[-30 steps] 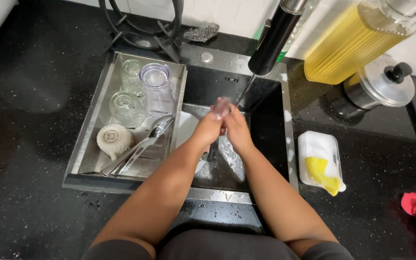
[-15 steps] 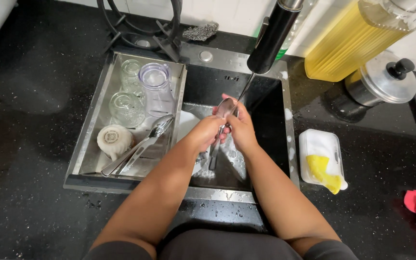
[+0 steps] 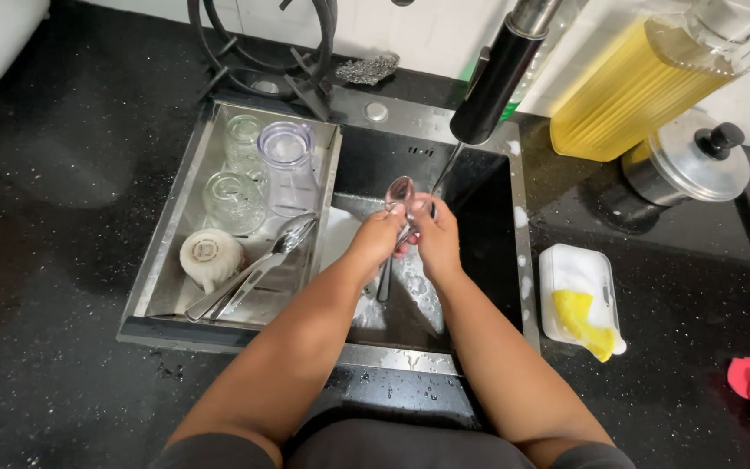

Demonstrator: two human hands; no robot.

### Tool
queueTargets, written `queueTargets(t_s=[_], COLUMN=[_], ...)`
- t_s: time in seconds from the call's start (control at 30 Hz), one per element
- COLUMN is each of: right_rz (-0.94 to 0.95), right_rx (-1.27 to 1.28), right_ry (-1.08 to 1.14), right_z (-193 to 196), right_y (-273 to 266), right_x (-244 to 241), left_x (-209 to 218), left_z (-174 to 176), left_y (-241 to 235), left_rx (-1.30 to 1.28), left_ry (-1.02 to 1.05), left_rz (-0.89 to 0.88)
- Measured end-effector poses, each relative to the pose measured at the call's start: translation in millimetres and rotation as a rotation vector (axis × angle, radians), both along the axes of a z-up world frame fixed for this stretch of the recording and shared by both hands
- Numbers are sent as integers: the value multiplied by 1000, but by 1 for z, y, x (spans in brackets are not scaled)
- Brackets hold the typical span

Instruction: Washing dishes in the sink and cleaning a gas stovetop with a cloth.

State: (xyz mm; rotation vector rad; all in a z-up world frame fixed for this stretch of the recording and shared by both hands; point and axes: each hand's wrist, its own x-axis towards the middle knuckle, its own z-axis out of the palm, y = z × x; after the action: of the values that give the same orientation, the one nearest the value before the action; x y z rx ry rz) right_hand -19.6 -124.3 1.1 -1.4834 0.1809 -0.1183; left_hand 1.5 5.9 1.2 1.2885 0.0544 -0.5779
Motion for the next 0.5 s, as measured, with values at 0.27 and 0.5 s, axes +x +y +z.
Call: queueTargets(t_s=[0.27,0.5], right_rz=[147,60], right_rx=[137,33], right_ry=[-27,24], right_z=[29,20], right_y=[17,10], right_x=[-11,-10], left_x=[8,3], left_z=[-30,-26], left_y=[-5,-12], left_rx=[-79,-59], left_ry=[92,9], left_rz=[-104,-269])
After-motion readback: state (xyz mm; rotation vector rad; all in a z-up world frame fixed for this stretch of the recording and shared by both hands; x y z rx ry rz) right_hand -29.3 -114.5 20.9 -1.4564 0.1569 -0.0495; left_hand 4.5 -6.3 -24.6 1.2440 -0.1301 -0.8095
